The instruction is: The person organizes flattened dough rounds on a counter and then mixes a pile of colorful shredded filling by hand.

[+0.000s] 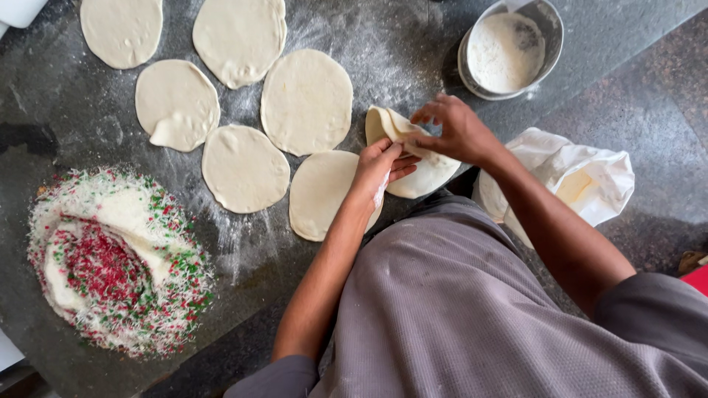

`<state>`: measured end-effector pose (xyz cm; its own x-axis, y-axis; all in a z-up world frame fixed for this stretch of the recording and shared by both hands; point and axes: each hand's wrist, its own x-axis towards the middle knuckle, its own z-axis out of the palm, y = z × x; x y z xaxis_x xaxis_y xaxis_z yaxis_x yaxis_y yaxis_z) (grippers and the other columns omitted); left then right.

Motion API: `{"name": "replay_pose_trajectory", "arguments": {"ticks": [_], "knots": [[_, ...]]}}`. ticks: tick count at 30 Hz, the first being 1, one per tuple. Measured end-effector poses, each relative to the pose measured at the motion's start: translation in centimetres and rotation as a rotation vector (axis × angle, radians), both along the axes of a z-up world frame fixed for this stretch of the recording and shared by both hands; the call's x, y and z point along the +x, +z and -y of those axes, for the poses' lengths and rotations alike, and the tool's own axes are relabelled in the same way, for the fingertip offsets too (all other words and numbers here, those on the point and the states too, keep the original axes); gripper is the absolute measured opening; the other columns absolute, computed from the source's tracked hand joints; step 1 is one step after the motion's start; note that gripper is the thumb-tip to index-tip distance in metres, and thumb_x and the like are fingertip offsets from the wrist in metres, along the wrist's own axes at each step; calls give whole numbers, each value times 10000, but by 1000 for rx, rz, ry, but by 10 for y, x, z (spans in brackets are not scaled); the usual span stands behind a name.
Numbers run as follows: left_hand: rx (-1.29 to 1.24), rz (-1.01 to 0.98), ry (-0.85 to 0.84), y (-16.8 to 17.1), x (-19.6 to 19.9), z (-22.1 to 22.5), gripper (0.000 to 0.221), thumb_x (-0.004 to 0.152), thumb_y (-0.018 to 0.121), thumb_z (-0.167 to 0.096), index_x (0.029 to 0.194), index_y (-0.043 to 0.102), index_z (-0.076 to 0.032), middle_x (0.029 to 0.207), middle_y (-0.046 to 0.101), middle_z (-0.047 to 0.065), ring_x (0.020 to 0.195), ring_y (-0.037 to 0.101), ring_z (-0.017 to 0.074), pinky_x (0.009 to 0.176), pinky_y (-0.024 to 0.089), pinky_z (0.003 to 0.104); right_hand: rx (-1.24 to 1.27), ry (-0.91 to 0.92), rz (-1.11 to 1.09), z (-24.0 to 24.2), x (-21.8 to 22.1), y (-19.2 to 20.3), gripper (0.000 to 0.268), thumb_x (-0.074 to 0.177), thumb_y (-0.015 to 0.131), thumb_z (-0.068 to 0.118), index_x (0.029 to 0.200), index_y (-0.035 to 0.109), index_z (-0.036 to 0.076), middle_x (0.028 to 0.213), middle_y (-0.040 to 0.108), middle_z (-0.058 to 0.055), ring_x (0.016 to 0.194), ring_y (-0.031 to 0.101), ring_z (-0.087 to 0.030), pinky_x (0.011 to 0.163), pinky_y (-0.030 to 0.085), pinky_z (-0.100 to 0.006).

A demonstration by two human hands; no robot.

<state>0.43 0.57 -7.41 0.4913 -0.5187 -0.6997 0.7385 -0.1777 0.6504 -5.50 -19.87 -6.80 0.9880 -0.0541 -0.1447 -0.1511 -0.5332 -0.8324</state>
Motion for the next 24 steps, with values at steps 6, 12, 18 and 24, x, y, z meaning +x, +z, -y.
{"name": "replay_pose_trajectory", "arguments": {"ticks": [6,12,18,24], "knots": [[43,20,97,-9,2,13,260,1060,552,-208,1158,639,16,1063,711,138,928,723,197,873,615,353,226,-59,-46,1,2,-13,354,871,791,277,1091,745,3,1012,713,-162,890,746,-260,757,605,-395],[-11,11,166,-23,2,24,268,1032,602,-201,1170,614,28,1036,701,136,906,725,220,866,641,374,265,-78,-128,22,5,-20,257,929,758,221,1078,776,11,921,783,-130,797,752,-215,736,598,-373],[-4,-31,162,-29,-11,-5,191,1053,621,-157,1115,580,19,1022,724,166,932,745,240,836,618,351,677,-351,-289,20,2,-36,279,965,715,217,1071,704,-42,944,746,-143,817,738,-213,753,637,-353],[39,-108,76,-7,-18,-25,250,994,631,-225,1116,606,-8,1038,756,159,934,758,219,856,619,349,785,-411,-337,19,4,-31,342,954,714,252,1147,666,-26,988,758,-137,869,760,-202,799,652,-341]]}}
